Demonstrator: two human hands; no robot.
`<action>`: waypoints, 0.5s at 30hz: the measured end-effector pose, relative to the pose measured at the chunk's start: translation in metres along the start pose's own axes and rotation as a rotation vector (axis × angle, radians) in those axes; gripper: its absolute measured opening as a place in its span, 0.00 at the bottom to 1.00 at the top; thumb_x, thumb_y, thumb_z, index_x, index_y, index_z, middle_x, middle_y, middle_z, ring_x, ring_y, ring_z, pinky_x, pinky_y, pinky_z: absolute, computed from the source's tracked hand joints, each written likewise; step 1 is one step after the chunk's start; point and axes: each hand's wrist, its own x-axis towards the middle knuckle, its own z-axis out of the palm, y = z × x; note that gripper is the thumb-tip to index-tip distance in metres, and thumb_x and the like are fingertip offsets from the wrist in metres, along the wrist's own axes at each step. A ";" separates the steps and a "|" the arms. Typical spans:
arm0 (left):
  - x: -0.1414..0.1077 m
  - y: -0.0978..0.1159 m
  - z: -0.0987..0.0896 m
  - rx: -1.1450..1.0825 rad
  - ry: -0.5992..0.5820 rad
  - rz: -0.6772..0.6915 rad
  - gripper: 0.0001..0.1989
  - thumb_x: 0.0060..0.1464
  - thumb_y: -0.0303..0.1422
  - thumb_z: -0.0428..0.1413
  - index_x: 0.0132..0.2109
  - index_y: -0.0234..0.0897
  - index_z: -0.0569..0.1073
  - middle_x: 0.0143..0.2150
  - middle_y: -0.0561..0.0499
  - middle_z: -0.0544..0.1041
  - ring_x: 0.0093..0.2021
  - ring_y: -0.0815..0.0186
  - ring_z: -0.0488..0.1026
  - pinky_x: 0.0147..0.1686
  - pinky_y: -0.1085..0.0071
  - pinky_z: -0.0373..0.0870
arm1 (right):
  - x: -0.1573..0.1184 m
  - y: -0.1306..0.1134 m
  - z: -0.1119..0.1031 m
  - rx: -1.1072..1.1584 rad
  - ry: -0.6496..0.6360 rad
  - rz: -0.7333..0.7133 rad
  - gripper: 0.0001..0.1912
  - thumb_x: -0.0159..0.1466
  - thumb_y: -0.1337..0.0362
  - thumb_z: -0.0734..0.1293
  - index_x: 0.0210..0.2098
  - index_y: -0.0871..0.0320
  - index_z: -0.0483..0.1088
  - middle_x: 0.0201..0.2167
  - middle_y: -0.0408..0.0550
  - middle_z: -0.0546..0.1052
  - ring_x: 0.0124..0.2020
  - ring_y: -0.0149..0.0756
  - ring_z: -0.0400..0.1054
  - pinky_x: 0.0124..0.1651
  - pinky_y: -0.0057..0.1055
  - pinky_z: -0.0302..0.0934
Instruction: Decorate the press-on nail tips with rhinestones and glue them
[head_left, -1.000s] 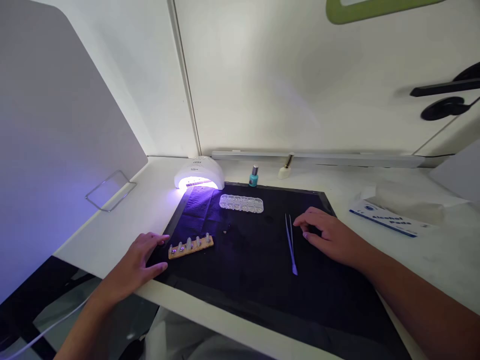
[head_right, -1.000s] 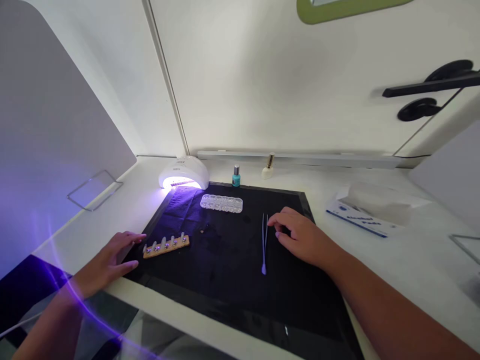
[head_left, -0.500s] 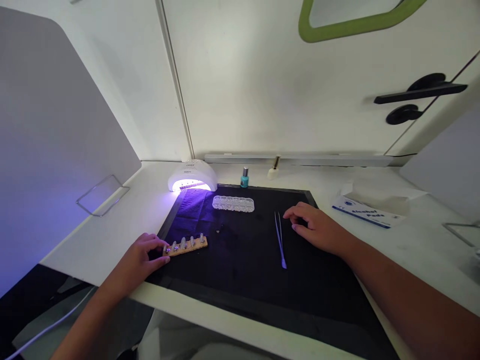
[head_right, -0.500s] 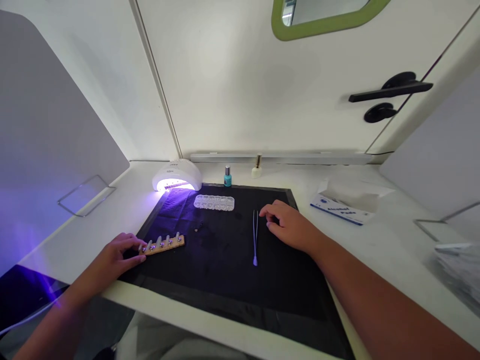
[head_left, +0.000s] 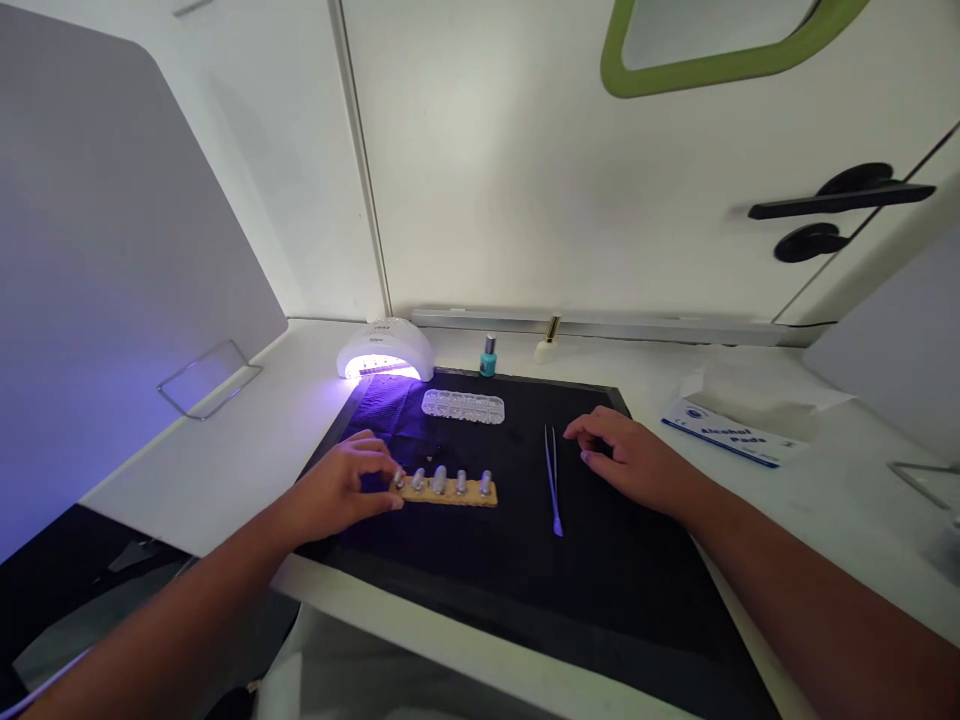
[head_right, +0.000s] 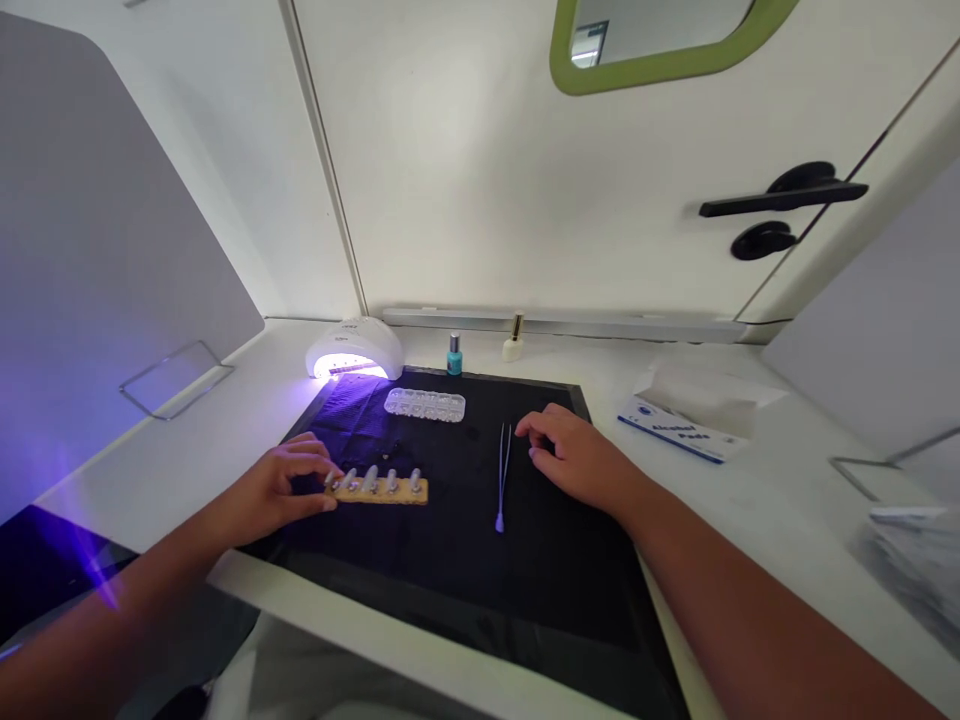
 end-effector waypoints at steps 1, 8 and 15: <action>0.009 0.003 0.002 -0.006 -0.024 0.027 0.07 0.53 0.39 0.64 0.35 0.43 0.80 0.35 0.49 0.77 0.41 0.58 0.70 0.44 0.62 0.70 | 0.000 0.000 -0.001 -0.004 -0.007 0.004 0.15 0.70 0.57 0.66 0.52 0.59 0.70 0.50 0.51 0.75 0.45 0.38 0.73 0.48 0.41 0.72; 0.049 -0.014 0.026 -0.022 -0.117 0.160 0.09 0.55 0.39 0.65 0.38 0.39 0.80 0.38 0.49 0.76 0.43 0.60 0.69 0.45 0.64 0.67 | -0.006 -0.001 -0.008 -0.015 -0.009 0.007 0.15 0.70 0.57 0.66 0.52 0.59 0.70 0.50 0.51 0.75 0.45 0.39 0.73 0.47 0.41 0.72; 0.040 -0.038 0.026 -0.052 -0.171 0.196 0.12 0.57 0.41 0.64 0.42 0.37 0.79 0.40 0.48 0.74 0.43 0.61 0.67 0.44 0.64 0.66 | -0.006 -0.010 -0.006 0.053 0.004 -0.029 0.09 0.64 0.68 0.64 0.43 0.56 0.72 0.34 0.46 0.73 0.34 0.37 0.69 0.40 0.37 0.67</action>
